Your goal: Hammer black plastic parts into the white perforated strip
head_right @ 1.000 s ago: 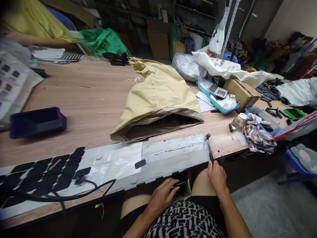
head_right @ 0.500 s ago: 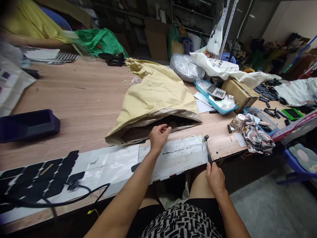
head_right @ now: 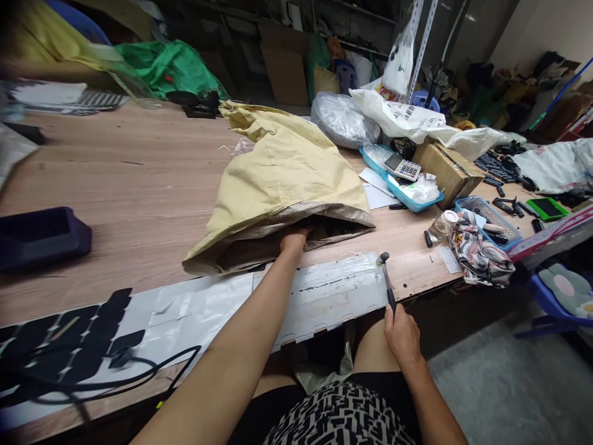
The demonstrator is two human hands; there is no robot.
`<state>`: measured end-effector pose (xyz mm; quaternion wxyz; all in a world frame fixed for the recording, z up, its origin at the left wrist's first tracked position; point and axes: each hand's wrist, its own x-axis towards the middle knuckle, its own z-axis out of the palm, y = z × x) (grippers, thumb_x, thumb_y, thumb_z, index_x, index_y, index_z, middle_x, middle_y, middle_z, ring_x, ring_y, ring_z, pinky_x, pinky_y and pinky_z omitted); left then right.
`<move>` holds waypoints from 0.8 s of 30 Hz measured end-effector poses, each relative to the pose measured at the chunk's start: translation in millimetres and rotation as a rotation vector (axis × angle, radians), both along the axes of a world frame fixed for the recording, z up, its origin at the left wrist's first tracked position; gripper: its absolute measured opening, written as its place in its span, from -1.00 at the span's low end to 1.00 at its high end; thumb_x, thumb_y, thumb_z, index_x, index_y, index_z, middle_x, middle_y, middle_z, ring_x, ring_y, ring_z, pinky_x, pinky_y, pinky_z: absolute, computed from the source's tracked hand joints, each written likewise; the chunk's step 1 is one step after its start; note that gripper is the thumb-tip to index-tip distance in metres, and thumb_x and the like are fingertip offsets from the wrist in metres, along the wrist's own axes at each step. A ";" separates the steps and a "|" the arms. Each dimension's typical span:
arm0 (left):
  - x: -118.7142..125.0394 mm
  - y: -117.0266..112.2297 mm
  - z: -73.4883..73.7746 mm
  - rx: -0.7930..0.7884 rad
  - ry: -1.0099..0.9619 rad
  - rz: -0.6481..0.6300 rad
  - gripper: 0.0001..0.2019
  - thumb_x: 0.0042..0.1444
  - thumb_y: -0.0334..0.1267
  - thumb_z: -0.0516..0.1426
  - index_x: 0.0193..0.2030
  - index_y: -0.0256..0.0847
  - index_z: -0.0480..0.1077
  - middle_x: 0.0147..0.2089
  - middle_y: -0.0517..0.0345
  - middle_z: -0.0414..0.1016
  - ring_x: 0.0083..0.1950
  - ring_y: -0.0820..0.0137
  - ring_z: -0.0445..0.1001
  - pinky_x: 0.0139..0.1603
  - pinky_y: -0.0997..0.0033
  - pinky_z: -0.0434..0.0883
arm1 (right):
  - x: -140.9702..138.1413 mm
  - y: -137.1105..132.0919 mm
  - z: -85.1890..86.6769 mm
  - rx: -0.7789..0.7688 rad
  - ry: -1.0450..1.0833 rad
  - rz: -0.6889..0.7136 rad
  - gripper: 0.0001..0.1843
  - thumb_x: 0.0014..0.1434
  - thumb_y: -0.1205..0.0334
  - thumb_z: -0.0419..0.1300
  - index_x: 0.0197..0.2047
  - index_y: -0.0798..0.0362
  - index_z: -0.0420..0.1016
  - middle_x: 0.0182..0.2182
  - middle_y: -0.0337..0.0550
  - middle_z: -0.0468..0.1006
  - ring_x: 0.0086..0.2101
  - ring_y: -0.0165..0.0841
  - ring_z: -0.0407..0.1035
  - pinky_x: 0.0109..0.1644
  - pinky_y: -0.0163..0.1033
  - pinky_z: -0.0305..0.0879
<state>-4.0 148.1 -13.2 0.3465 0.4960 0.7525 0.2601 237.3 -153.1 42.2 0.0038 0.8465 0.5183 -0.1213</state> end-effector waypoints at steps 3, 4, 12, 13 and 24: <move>2.6 -1.4 3.0 -0.120 -0.033 0.043 -0.63 0.03 0.07 0.17 -0.45 -0.25 0.51 -0.65 0.00 0.38 -0.45 0.07 0.49 -0.38 0.22 0.31 | -0.6 0.0 0.3 0.006 0.007 -0.010 -0.64 0.40 0.06 -0.09 -0.22 0.06 0.43 -0.35 -0.03 0.61 -0.34 -0.30 0.48 -0.36 -0.30 0.02; 3.3 -2.5 4.0 -0.141 -0.043 0.053 -0.63 0.03 0.07 0.17 -0.46 -0.25 0.51 -0.64 0.00 0.39 -0.46 0.08 0.49 -0.39 0.22 0.31 | -0.6 -0.1 0.1 0.007 0.008 -0.011 -0.64 0.40 0.06 -0.09 -0.22 0.06 0.43 -0.36 -0.03 0.61 -0.35 -0.30 0.48 -0.36 -0.30 0.03; 2.7 -26.4 11.0 -0.057 -0.103 0.115 -0.61 -0.06 0.10 0.20 -0.29 -0.20 0.54 -0.49 0.04 0.50 -0.35 0.15 0.51 -0.36 0.29 0.33 | 0.2 -0.2 -2.5 -0.001 0.006 -0.008 -0.60 0.40 0.05 -0.12 -0.18 0.08 0.44 -0.32 0.00 0.61 -0.31 -0.28 0.49 -0.33 -0.29 0.07; 2.3 -32.9 12.8 -0.026 -0.118 0.112 -0.59 -0.07 0.11 0.20 -0.28 -0.21 0.54 -0.48 0.05 0.50 -0.35 0.18 0.50 -0.37 0.31 0.33 | 0.2 -0.2 -2.6 -0.005 0.005 -0.010 -0.60 0.40 0.04 -0.12 -0.18 0.08 0.44 -0.32 0.00 0.61 -0.30 -0.27 0.50 -0.34 -0.29 0.06; -10.0 -139.5 36.8 0.159 -0.020 -0.399 -0.76 -0.14 -0.07 0.23 -0.39 -0.18 0.54 -0.53 0.21 0.47 -0.45 0.38 0.41 -0.45 0.46 0.20 | 0.2 0.2 -2.8 -0.007 0.021 -0.010 -0.59 0.40 0.03 -0.14 -0.18 0.09 0.44 -0.30 0.03 0.61 -0.28 -0.25 0.51 -0.31 -0.28 0.09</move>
